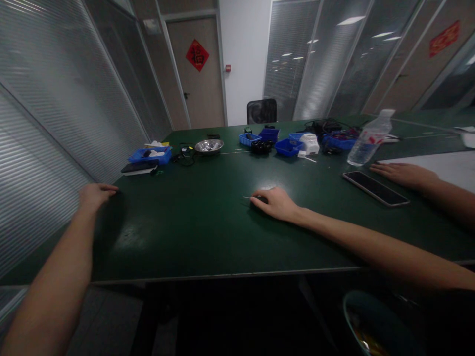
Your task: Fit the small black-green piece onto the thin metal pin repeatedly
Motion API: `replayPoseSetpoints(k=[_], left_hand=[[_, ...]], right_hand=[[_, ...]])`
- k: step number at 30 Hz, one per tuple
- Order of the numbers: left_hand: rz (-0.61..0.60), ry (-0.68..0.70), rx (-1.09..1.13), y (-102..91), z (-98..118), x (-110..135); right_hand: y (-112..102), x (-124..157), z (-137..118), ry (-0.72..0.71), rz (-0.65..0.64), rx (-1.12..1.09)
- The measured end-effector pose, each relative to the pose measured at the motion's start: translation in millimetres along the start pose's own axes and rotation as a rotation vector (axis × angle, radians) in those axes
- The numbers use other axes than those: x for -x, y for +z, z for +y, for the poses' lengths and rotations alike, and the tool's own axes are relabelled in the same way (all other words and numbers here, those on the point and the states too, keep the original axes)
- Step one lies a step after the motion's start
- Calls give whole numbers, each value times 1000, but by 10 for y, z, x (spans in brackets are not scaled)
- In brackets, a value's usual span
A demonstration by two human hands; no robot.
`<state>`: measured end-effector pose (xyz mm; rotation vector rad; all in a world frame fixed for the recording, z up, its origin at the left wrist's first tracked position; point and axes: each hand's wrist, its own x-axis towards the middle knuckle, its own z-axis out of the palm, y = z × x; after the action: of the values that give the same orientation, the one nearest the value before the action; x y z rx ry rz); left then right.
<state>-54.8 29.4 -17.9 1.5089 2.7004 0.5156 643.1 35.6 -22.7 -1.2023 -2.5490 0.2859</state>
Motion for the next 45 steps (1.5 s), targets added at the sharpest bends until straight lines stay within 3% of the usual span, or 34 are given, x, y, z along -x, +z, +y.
replayPoseSetpoints(k=[8, 17, 29, 45], left_hand=[[3, -131, 44, -42, 30, 66], [0, -52, -135, -92, 73, 49], [0, -98, -34, -38, -31, 3], [-30, -28, -169, -165, 122, 150]], right_hand=[[6, 2, 12, -18, 15, -4], [-9, 3, 7, -13, -4, -40], [17, -1, 17, -19, 21, 5], [12, -3, 17, -14, 9, -16]])
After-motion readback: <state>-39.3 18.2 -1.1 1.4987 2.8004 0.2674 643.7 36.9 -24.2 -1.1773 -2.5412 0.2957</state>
